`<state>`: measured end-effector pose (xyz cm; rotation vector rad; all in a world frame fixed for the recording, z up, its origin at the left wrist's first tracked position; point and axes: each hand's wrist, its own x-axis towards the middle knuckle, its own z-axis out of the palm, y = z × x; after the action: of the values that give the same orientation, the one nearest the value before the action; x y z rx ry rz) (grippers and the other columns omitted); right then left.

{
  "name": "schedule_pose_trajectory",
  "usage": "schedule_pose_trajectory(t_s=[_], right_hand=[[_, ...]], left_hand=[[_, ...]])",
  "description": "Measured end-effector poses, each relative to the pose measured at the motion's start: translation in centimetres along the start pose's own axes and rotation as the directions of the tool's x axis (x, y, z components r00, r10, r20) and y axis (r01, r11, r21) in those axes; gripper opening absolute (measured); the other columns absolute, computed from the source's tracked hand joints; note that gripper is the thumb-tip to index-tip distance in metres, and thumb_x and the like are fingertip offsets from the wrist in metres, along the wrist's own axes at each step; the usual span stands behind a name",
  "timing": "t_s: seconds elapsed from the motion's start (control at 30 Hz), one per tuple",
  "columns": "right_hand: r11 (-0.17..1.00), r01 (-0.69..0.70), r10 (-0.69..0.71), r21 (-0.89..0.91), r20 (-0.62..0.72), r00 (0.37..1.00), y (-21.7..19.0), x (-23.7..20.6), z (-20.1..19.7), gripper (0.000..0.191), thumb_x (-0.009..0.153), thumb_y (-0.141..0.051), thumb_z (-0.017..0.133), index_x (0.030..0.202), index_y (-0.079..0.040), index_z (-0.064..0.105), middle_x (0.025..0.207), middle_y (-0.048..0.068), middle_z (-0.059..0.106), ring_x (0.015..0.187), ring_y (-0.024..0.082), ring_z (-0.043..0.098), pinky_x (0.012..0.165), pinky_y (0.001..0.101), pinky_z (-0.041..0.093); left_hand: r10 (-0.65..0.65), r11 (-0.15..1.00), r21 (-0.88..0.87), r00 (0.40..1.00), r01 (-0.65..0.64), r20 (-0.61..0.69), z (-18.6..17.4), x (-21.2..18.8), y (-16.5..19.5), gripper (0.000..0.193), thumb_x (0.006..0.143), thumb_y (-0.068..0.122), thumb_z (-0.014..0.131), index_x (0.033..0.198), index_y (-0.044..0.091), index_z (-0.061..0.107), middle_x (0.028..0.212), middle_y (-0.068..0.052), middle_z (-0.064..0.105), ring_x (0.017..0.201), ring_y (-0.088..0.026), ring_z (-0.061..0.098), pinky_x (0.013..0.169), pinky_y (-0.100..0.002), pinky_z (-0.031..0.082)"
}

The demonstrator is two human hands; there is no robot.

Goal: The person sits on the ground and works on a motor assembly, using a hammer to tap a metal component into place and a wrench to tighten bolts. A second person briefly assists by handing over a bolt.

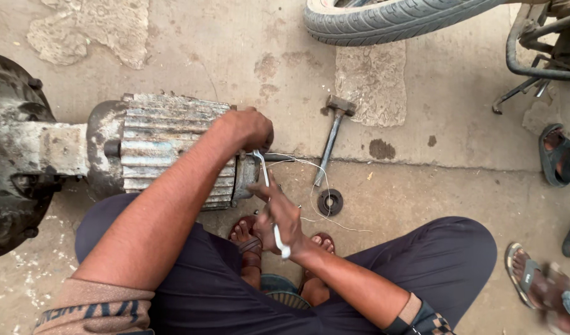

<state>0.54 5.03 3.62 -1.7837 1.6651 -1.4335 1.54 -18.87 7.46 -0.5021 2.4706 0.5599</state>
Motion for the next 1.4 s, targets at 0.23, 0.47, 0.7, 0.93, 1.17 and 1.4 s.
schedule_pose_trajectory(t_s=[0.23,0.47,0.7,0.93,1.17,1.4], right_hand=[[0.999,-0.025,0.024,-0.043,-0.026,0.999,-1.8,1.2,0.6,0.056,0.113,-0.039,0.042,0.084,0.008,0.053,0.115,0.034,0.068,0.109,0.041,0.073,0.104,0.0541,0.057],[0.911,-0.399,0.403,0.105,-0.011,0.915,-3.3,4.1,-1.3,0.069,0.111,-0.048,0.033,0.101,0.011,0.068,0.100,0.025,0.072,0.083,0.031,0.077,0.073,0.0410,0.066],[0.962,-0.245,0.258,-0.119,0.106,0.960,-2.6,5.1,-3.6,0.065,0.110,-0.046,0.032,0.079,0.001,0.066,0.066,0.014,0.062,0.054,0.022,0.061,0.051,0.0405,0.049],[0.997,0.045,-0.035,-0.066,0.137,0.990,-1.5,2.2,-1.0,0.065,0.118,-0.039,0.028,0.075,-0.002,0.059,0.075,0.022,0.068,0.078,0.033,0.075,0.097,0.0588,0.059],[0.912,-0.383,0.395,-0.148,0.063,0.916,-1.1,2.2,-4.7,0.067,0.109,-0.044,0.028,0.086,-0.006,0.078,0.064,0.011,0.067,0.047,0.020,0.058,0.054,0.0430,0.051],[0.996,0.064,-0.064,-0.057,0.013,0.998,0.6,3.1,-3.3,0.062,0.120,-0.038,0.027,0.083,0.000,0.060,0.073,0.013,0.065,0.077,0.030,0.073,0.104,0.0591,0.057]], left_hand=[[0.008,1.000,-0.014,0.999,-0.008,0.031,-0.4,0.6,-0.2,0.019,0.089,0.024,0.075,0.106,0.024,0.081,0.118,-0.006,0.075,0.114,-0.027,0.065,0.094,-0.045,0.056],[0.009,0.982,-0.190,0.998,0.002,0.059,-1.7,-0.7,-1.3,0.022,0.087,0.021,0.075,0.108,0.021,0.083,0.115,-0.011,0.078,0.101,-0.026,0.073,0.087,-0.043,0.058],[0.001,0.964,-0.264,0.989,0.038,0.146,-2.5,-2.0,-1.7,0.038,0.087,0.003,0.063,0.107,0.028,0.084,0.115,-0.001,0.079,0.102,-0.021,0.073,0.089,-0.040,0.058],[0.009,0.963,-0.268,1.000,-0.008,0.000,-1.9,-0.6,-2.5,0.029,0.090,0.009,0.066,0.110,0.023,0.081,0.113,-0.003,0.079,0.101,-0.022,0.074,0.089,-0.039,0.058],[0.066,0.958,-0.279,0.998,-0.066,-0.009,-1.2,-1.4,-3.8,0.039,0.079,0.005,0.077,0.113,0.024,0.079,0.110,-0.001,0.079,0.100,-0.020,0.074,0.084,-0.038,0.059],[0.063,0.992,-0.117,0.995,-0.054,0.074,-1.8,-3.7,-0.9,0.052,0.076,0.011,0.086,0.122,0.033,0.075,0.112,0.003,0.077,0.116,-0.018,0.066,0.116,-0.052,0.037]])
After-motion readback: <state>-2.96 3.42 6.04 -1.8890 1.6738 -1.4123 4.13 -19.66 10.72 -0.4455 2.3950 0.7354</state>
